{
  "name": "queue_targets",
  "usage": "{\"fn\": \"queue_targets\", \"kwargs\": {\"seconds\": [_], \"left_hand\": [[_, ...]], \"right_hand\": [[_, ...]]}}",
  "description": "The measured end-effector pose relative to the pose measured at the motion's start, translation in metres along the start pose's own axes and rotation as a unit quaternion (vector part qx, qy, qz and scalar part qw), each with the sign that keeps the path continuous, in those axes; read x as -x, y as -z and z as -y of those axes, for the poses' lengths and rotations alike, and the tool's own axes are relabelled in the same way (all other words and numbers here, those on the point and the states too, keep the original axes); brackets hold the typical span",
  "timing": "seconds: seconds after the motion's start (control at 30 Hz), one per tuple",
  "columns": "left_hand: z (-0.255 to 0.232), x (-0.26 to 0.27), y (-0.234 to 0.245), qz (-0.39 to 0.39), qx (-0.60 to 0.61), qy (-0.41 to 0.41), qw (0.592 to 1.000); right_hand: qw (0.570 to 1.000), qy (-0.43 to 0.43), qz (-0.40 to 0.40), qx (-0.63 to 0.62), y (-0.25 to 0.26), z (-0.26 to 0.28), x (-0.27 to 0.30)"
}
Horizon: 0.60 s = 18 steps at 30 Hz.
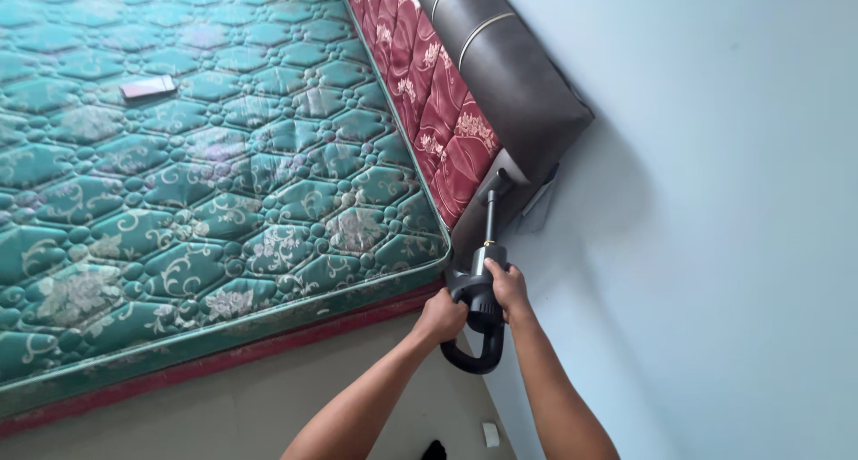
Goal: The person vacuums the headboard of a bed using a handheld vacuum cleaner, moving the nozzle along the sides and top of the headboard.
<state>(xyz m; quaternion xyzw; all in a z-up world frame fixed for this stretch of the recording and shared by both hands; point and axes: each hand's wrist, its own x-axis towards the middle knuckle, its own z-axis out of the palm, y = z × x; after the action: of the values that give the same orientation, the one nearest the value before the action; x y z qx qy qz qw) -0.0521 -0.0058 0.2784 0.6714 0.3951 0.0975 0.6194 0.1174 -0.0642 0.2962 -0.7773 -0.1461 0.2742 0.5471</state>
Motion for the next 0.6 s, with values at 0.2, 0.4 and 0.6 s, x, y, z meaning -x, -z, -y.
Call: {"fn": "queue_targets", "kwargs": {"seconds": [0.2, 0.4, 0.6], "left_hand": [[-0.025, 0.002, 0.0, -0.026, -0.019, -0.06, 0.998], [-0.033, 0.009, 0.001, -0.02, -0.055, -0.045, 0.997], [0.002, -0.003, -0.011, -0.02, -0.046, -0.044, 0.998]], "right_hand": [[0.999, 0.001, 0.01, -0.043, 0.012, 0.034, 0.01], [0.997, 0.018, 0.039, -0.062, 0.016, 0.04, 0.019], [0.995, 0.045, 0.006, 0.094, 0.006, 0.026, 0.029]]}}
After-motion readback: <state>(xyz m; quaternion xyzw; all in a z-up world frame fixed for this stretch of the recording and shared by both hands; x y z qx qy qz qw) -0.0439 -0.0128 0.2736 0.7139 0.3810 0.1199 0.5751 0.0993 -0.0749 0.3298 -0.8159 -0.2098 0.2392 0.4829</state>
